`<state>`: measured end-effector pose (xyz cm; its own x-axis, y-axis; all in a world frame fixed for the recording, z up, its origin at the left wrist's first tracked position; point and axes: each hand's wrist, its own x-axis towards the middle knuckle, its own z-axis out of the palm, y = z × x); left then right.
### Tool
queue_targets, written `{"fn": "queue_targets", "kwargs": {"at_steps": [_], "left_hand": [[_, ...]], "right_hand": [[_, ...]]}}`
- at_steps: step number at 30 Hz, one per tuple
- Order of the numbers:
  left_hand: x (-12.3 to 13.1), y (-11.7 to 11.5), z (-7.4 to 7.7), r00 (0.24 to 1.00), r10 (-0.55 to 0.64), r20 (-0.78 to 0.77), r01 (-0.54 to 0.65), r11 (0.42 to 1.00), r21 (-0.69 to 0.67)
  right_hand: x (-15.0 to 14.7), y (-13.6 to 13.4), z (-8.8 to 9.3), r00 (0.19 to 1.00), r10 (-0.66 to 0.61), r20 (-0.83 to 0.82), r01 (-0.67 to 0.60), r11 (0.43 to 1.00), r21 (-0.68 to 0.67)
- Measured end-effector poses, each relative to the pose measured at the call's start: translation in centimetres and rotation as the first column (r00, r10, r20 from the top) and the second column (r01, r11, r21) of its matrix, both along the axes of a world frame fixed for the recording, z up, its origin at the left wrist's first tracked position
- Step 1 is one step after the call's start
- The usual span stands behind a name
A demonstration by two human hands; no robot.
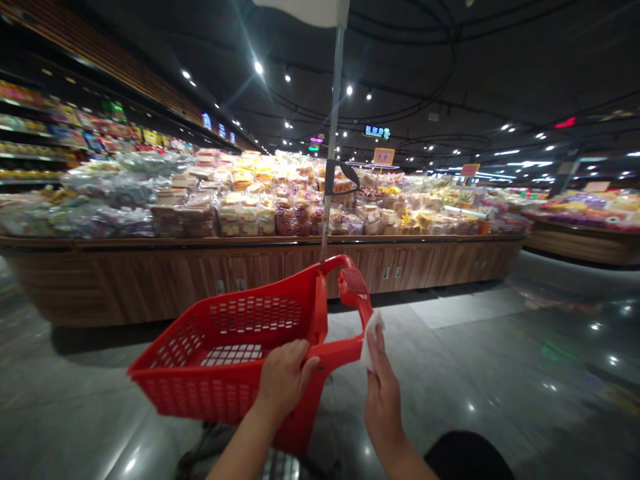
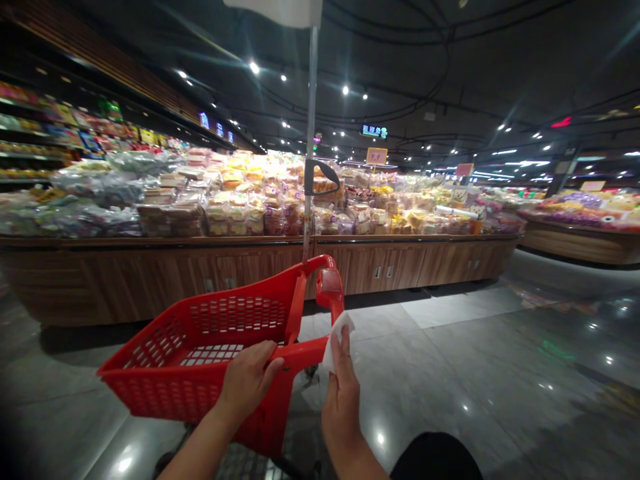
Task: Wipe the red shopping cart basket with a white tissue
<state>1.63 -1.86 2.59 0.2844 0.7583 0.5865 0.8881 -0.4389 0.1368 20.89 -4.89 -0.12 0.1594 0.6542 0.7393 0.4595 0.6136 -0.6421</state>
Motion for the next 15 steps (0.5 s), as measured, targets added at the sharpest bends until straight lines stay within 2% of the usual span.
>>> {"fn": "queue_targets", "kwargs": {"at_steps": [7, 9, 13, 15], "left_hand": [[0.3, 0.1, 0.5, 1.0, 0.012, -0.027, -0.013, 0.999, -0.032], [0.3, 0.2, 0.4, 1.0, 0.014, -0.026, -0.014, 1.0, -0.028], [0.3, 0.3, 0.2, 1.0, 0.009, -0.013, -0.01, 0.999, -0.032], [0.2, 0.3, 0.2, 1.0, -0.001, -0.006, 0.0, 0.999, -0.034]], "right_hand": [[1.5, 3.2, 1.8, 0.989, -0.046, -0.14, 0.036, 0.997, -0.074], [1.4, 2.6, 1.0, 0.988, -0.037, -0.152, 0.027, 0.997, -0.069], [0.7, 0.3, -1.5, 0.994, -0.03, -0.103, 0.027, 0.999, -0.031], [0.7, 0.3, -1.6, 0.994, -0.02, -0.111, 0.017, 0.999, -0.028]]}}
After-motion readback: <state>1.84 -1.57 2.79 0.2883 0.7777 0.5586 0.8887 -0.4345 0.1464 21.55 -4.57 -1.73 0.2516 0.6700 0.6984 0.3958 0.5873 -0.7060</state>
